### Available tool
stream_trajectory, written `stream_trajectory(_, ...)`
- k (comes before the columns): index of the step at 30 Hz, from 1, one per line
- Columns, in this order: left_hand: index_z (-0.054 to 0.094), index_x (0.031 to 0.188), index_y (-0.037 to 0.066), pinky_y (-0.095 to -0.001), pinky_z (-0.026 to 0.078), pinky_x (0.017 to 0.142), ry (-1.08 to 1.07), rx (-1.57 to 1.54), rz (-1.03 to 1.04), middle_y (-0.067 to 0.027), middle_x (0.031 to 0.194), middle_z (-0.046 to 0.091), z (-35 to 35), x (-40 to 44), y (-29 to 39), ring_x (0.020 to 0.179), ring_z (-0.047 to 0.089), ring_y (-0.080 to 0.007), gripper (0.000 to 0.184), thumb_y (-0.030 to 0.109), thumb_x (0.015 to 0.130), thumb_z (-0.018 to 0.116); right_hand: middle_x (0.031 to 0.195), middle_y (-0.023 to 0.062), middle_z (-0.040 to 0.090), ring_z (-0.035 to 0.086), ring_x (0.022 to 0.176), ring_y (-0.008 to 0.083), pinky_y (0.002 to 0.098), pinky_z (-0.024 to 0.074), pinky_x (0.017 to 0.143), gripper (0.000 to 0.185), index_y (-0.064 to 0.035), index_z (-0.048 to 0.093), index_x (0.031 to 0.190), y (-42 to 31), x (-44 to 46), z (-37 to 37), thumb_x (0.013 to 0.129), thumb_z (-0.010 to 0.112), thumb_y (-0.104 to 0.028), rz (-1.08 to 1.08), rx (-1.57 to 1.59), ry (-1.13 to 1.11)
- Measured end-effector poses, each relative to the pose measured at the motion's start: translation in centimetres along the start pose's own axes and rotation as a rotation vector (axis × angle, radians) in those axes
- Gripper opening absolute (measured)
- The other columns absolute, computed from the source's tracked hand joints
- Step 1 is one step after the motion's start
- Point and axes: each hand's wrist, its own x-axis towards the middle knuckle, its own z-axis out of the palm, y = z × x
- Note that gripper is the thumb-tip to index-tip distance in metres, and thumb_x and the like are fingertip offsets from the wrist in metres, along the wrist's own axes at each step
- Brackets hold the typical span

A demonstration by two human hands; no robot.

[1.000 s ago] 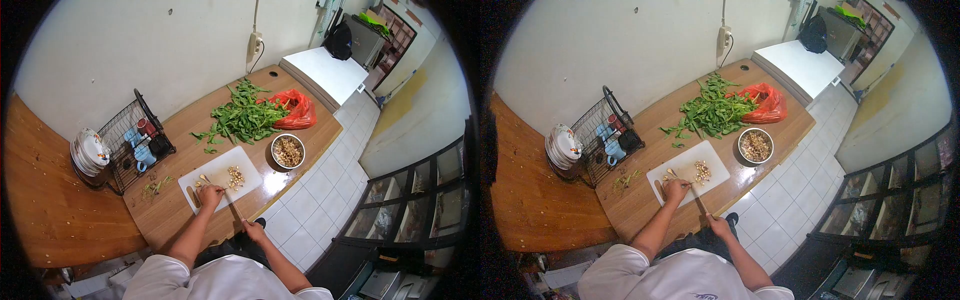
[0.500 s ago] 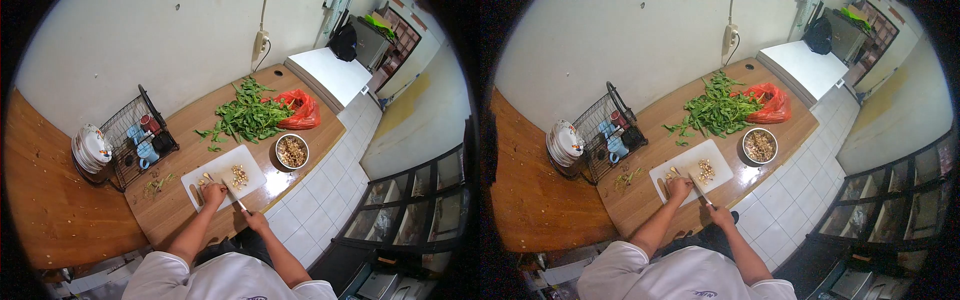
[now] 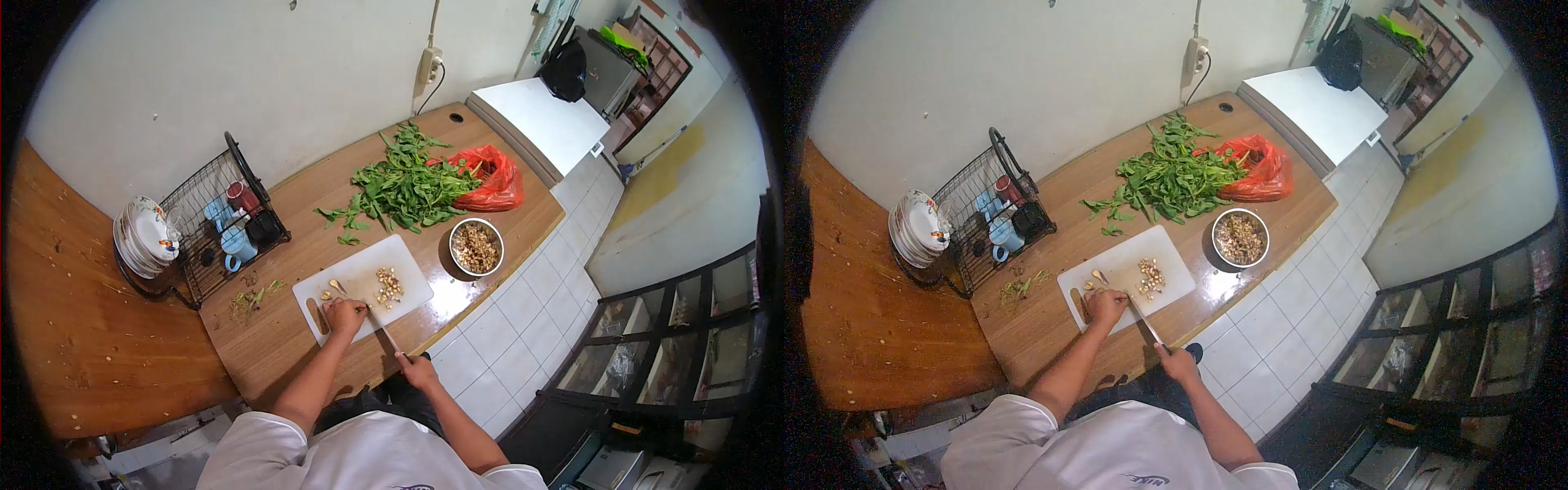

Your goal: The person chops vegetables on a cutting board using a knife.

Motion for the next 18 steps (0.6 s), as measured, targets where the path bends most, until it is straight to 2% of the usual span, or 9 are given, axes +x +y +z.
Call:
stream_trajectory(1, 0.082, 0.084, 0.024, -0.0424, 0.035, 0.094, -0.017, 0.004, -0.005, -0.0016, 0.081, 0.075, -0.2, 0.1, 0.1, 0.093, 0.064, -0.0213, 0.013, 0.031, 0.073, 0.083, 0.087, 0.0202, 0.073, 0.071, 0.089, 0.0368, 0.0439, 0.0532, 0.084, 0.073, -0.0032, 0.075, 0.092, -0.9, -0.2, -0.5, 0.094, 0.048, -0.070, 0.003, 0.004, 0.000)
stream_trajectory(3, 0.082, 0.084, 0.024, -0.0428, 0.034, 0.095, -0.039, 0.011, -0.006, -0.0019, 0.083, 0.075, -0.3, 0.1, 0.2, 0.094, 0.064, -0.0215, 0.013, 0.031, 0.074, 0.083, 0.100, 0.0250, 0.072, 0.069, 0.101, 0.0408, 0.0464, 0.0521, 0.091, 0.073, -0.0029, 0.075, 0.104, -3.0, -0.5, -1.3, 0.095, 0.046, -0.070, 0.009, -0.075, 0.061)
stream_trajectory(4, 0.082, 0.084, 0.024, -0.0428, 0.034, 0.095, -0.018, 0.029, 0.024, -0.0017, 0.083, 0.075, -0.1, 0.1, 0.2, 0.094, 0.064, -0.0215, 0.013, 0.031, 0.073, 0.084, 0.100, 0.0250, 0.072, 0.069, 0.101, 0.0408, 0.0464, 0.0521, 0.091, 0.073, -0.0029, 0.075, 0.104, -3.8, -0.8, -1.8, 0.095, 0.046, -0.070, 0.013, -0.069, 0.061)
stream_trajectory(6, 0.082, 0.084, 0.024, -0.0427, 0.035, 0.095, -0.003, 0.055, 0.062, -0.0015, 0.083, 0.075, -0.1, -0.1, 0.0, 0.095, 0.063, -0.0214, 0.014, 0.032, 0.073, 0.084, 0.110, 0.0278, 0.070, 0.065, 0.110, 0.0431, 0.0479, 0.0500, 0.097, 0.073, -0.0038, 0.074, 0.112, -4.9, -1.3, -2.2, 0.095, 0.046, -0.069, 0.067, -0.071, -0.003)
stream_trajectory(9, 0.082, 0.083, 0.024, -0.0431, 0.035, 0.096, 0.007, 0.065, 0.138, -0.0019, 0.081, 0.074, -0.7, 0.4, 0.0, 0.097, 0.062, -0.0212, 0.013, 0.030, 0.072, 0.085, 0.112, 0.0300, 0.069, 0.065, 0.111, 0.0441, 0.0489, 0.0507, 0.097, 0.075, -0.0064, 0.072, 0.119, -3.1, -2.1, -0.8, 0.095, 0.042, -0.071, 0.072, -0.008, 0.002)
stream_trajectory(12, 0.082, 0.083, 0.024, -0.0436, 0.034, 0.097, -0.041, 0.057, 0.102, -0.0025, 0.081, 0.073, -1.2, -0.1, 0.3, 0.099, 0.060, -0.0213, 0.013, 0.030, 0.071, 0.085, 0.111, 0.0303, 0.069, 0.066, 0.109, 0.0443, 0.0498, 0.0508, 0.096, 0.075, -0.0056, 0.071, 0.119, -1.6, -2.5, 0.3, 0.095, 0.042, -0.070, 0.102, 0.074, -0.079)
stream_trajectory(16, 0.082, 0.083, 0.024, -0.0436, 0.034, 0.099, -0.030, 0.042, 0.043, -0.0025, 0.086, 0.072, -0.9, -0.3, 0.2, 0.099, 0.060, -0.0217, 0.014, 0.030, 0.071, 0.086, 0.111, 0.0308, 0.069, 0.066, 0.109, 0.0446, 0.0500, 0.0509, 0.096, 0.075, -0.0050, 0.071, 0.119, -1.5, -3.0, 0.0, 0.095, 0.043, -0.070, 0.102, 0.053, -0.068)
stream_trajectory(18, 0.082, 0.082, 0.024, -0.0435, 0.034, 0.099, -0.023, 0.044, 0.030, -0.0023, 0.086, 0.072, -1.0, -0.3, 0.3, 0.099, 0.060, -0.0216, 0.014, 0.030, 0.071, 0.086, 0.097, 0.0228, 0.073, 0.069, 0.102, 0.0404, 0.0471, 0.0512, 0.093, 0.071, -0.0064, 0.075, 0.107, -1.2, -2.3, 0.3, 0.095, 0.045, -0.069, 0.086, 0.042, -0.022)
